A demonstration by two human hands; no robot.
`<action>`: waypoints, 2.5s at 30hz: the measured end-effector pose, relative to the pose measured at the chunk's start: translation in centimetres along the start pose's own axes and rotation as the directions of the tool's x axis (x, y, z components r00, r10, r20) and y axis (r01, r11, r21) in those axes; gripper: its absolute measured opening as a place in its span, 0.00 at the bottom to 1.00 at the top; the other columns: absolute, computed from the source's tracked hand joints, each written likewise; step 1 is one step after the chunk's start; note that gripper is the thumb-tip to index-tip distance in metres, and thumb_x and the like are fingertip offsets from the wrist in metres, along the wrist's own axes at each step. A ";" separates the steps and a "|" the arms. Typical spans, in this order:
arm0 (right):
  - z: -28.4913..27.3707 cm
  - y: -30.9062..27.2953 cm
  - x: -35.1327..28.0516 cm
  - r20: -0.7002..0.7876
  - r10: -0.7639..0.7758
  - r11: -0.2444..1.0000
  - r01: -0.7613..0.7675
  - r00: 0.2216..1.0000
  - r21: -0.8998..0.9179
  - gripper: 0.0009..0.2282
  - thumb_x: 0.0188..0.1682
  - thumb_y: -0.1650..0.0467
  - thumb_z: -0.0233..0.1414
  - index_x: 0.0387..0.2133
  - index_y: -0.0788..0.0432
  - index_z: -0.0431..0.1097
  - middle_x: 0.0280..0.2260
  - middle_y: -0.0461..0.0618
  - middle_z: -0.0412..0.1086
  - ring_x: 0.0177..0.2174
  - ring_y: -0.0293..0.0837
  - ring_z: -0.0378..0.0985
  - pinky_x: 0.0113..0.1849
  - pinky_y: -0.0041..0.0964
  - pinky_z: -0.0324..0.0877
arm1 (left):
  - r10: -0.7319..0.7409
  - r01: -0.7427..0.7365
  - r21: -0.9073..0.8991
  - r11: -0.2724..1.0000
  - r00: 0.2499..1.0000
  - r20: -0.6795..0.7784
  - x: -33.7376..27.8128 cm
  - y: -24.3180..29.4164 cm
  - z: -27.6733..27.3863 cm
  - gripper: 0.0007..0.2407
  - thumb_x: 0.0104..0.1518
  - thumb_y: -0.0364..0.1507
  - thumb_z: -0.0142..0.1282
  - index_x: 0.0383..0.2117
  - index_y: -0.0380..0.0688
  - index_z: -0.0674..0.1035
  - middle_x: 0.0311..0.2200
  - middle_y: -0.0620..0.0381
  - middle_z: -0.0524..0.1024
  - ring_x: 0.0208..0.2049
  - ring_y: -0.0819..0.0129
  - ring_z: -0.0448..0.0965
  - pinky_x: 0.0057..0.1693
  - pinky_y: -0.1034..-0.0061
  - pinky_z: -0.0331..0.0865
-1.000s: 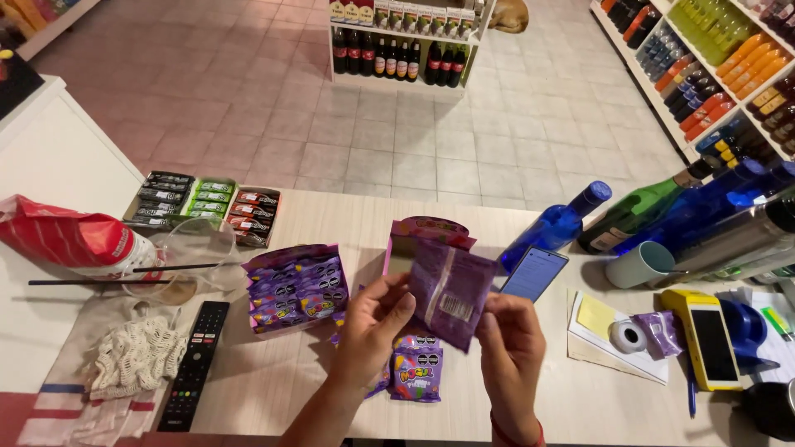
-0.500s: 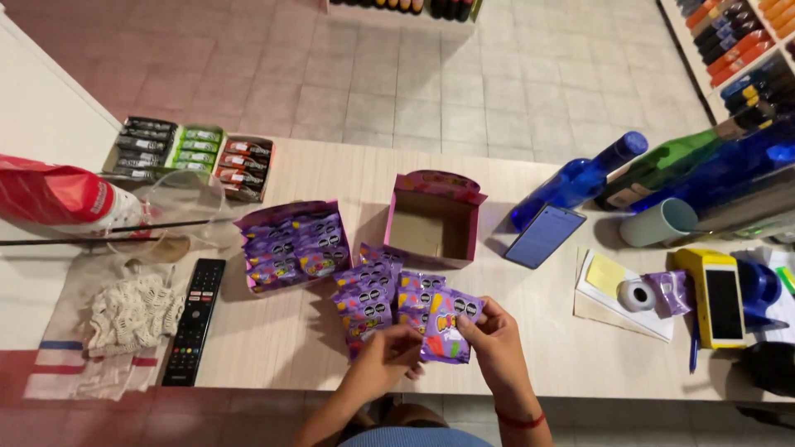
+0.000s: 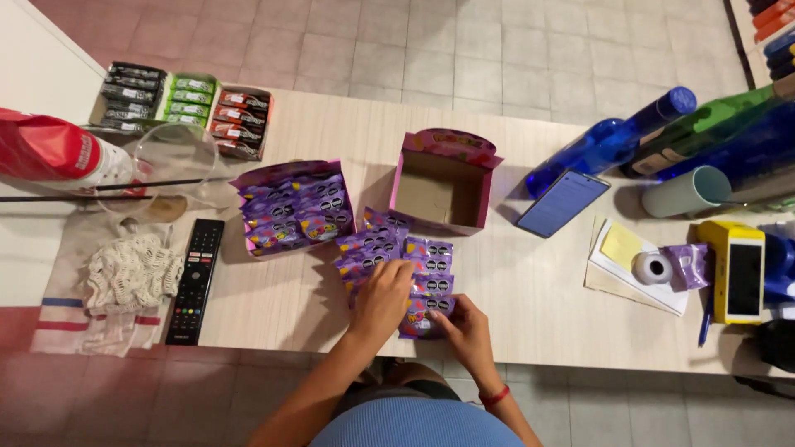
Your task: Organizing small candy packets into cardboard display boxes on a retail counter
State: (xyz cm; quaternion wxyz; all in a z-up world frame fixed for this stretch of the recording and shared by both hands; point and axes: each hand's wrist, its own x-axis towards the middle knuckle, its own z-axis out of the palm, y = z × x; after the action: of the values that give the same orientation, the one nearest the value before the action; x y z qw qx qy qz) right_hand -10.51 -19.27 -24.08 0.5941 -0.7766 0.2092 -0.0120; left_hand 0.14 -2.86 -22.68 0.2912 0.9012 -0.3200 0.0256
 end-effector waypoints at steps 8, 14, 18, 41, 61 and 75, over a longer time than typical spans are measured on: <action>0.8 4.9 0.6 -0.221 -0.269 0.946 0.214 0.937 -0.244 0.12 0.40 0.67 0.70 0.29 0.58 0.74 0.25 0.53 0.70 0.26 0.48 0.74 0.31 0.38 0.69 | -0.031 0.047 -0.072 0.996 0.978 0.207 0.5 -1.0 3.5 0.13 0.55 0.28 0.61 0.46 0.41 0.78 0.42 0.48 0.73 0.44 0.48 0.78 0.46 0.61 0.78; 0.9 4.3 0.8 -0.230 -0.357 0.927 0.313 0.905 -0.207 0.12 0.41 0.70 0.69 0.26 0.61 0.71 0.34 0.53 0.67 0.33 0.51 0.73 0.37 0.39 0.69 | -0.132 0.206 -0.298 0.932 0.959 0.251 0.9 -1.9 3.6 0.07 0.53 0.26 0.64 0.36 0.43 0.82 0.35 0.48 0.77 0.41 0.45 0.81 0.49 0.60 0.76; 0.6 2.7 1.2 -0.258 -0.405 0.914 0.396 0.877 -0.088 0.09 0.41 0.75 0.68 0.25 0.64 0.73 0.34 0.56 0.72 0.35 0.52 0.78 0.40 0.41 0.71 | -0.122 0.224 -0.424 0.878 0.959 0.255 1.3 -1.8 3.3 0.05 0.54 0.25 0.62 0.35 0.47 0.83 0.33 0.48 0.81 0.41 0.44 0.83 0.49 0.58 0.75; -3.8 -7.3 4.9 -0.165 -0.291 0.887 0.330 0.942 0.322 0.10 0.54 0.78 0.52 0.49 0.64 0.66 0.27 0.45 0.65 0.29 0.35 0.65 0.34 0.29 0.63 | -0.283 0.426 -0.817 0.389 0.899 0.335 2.1 3.0 -2.6 0.20 0.43 0.27 0.74 0.43 0.38 0.81 0.37 0.52 0.83 0.42 0.64 0.80 0.51 0.67 0.75; -0.2 -6.1 25.5 -0.091 -0.493 0.825 0.431 0.865 -0.366 0.05 0.46 0.69 0.64 0.34 0.53 0.78 0.27 0.53 0.78 0.34 0.55 0.83 0.37 0.47 0.75 | -0.354 0.489 -0.677 0.550 0.871 0.341 3.4 -0.7 -1.9 0.15 0.44 0.33 0.74 0.36 0.41 0.85 0.32 0.52 0.86 0.38 0.63 0.85 0.43 0.71 0.77; -2.7 -10.0 19.6 -0.114 -0.460 0.808 0.362 0.880 -0.465 0.11 0.56 0.57 0.56 0.40 0.50 0.75 0.28 0.50 0.77 0.32 0.56 0.82 0.34 0.47 0.74 | -0.436 0.428 -0.752 0.502 0.876 0.207 5.8 -2.4 -2.1 0.12 0.44 0.35 0.75 0.29 0.45 0.84 0.21 0.59 0.81 0.27 0.73 0.80 0.34 0.76 0.74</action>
State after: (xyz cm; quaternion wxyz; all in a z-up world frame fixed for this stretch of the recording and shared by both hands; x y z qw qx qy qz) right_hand 9.77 -26.31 -18.57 0.3635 -0.9087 0.0972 -0.1810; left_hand 6.45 -3.46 -20.79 0.6501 0.7345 -0.0624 -0.1845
